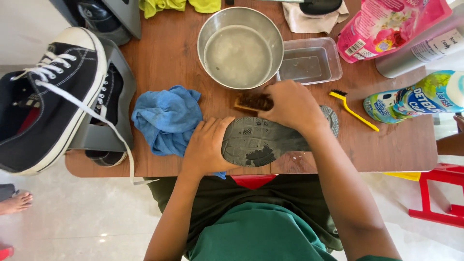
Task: Scrubbing the side and sole of a black sneaker using brushes and soapy water, then wiping it clean with a blue cloth.
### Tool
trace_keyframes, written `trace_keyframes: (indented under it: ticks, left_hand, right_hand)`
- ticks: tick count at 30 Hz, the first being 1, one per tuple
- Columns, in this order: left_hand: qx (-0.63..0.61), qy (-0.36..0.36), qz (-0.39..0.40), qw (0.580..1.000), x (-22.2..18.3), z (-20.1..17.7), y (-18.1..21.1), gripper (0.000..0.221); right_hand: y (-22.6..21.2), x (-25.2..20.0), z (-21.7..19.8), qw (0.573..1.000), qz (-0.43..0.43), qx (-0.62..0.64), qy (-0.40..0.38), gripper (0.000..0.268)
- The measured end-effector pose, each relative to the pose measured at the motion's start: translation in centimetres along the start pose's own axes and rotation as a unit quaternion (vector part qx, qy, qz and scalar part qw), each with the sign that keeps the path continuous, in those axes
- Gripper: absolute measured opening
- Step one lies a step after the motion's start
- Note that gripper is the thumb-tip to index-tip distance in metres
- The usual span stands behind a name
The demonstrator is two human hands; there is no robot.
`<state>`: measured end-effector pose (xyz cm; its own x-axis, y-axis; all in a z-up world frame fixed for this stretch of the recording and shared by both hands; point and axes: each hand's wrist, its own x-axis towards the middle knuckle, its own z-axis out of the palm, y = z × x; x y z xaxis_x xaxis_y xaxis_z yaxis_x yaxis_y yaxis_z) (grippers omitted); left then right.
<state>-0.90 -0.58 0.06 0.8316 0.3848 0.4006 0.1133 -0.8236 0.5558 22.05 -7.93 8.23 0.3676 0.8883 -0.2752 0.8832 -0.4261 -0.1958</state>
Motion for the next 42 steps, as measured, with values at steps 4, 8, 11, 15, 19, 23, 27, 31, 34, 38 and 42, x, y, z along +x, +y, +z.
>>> trace_keyframes:
  ticks: [4, 8, 11, 15, 19, 23, 27, 31, 34, 38, 42]
  left_hand:
    - [-0.003, 0.0, 0.007, 1.0, -0.1, 0.2, -0.1, 0.107]
    - [0.009, 0.016, 0.016, 1.0, -0.3, 0.8, -0.4, 0.114]
    - [0.041, 0.048, 0.052, 0.997, -0.3, 1.1, 0.2, 0.104]
    - [0.082, -0.095, 0.121, 0.985, 2.1, -1.2, 2.7, 0.089]
    - [0.206, -0.144, 0.151, 0.956, 6.1, -1.9, 3.4, 0.103]
    - [0.199, -0.169, 0.178, 0.949, 8.8, -0.7, 1.7, 0.129]
    - [0.096, -0.114, 0.188, 0.971, 9.7, -0.7, 1.2, 0.095]
    - [0.02, -0.095, 0.18, 0.979, 9.6, -0.4, 0.7, 0.086]
    - [0.016, -0.092, 0.174, 0.98, 9.3, -0.2, 0.9, 0.086]
    - [0.018, -0.105, 0.16, 0.981, 9.5, -0.1, 0.9, 0.085]
    - [0.029, -0.11, 0.15, 0.982, 9.7, -0.2, 0.8, 0.083]
  right_hand:
    - [0.3, -1.2, -0.8, 0.999, -0.02, 0.01, 0.043, 0.048]
    - [1.7, -2.6, -2.7, 0.983, -0.096, 0.109, 0.109, 0.049]
    - [3.2, -3.4, -4.3, 0.952, -0.155, 0.214, 0.155, 0.047]
    - [4.4, -3.2, -7.4, 0.899, -0.215, 0.355, 0.141, 0.032]
    - [3.5, -1.3, -9.0, 0.867, -0.257, 0.38, 0.195, 0.042]
    - [2.4, 0.7, -8.7, 0.883, -0.21, 0.344, 0.24, 0.057]
    - [1.4, 1.7, -8.5, 0.921, -0.09, 0.271, 0.263, 0.068]
    - [1.6, 1.9, -7.7, 0.933, -0.105, 0.207, 0.274, 0.049]
    - [2.0, 2.6, -6.8, 0.934, -0.13, 0.148, 0.297, 0.048]
    - [1.3, 4.6, -7.0, 0.93, -0.193, 0.143, 0.277, 0.049]
    - [1.3, 6.7, -6.2, 0.935, -0.205, 0.132, 0.256, 0.049]
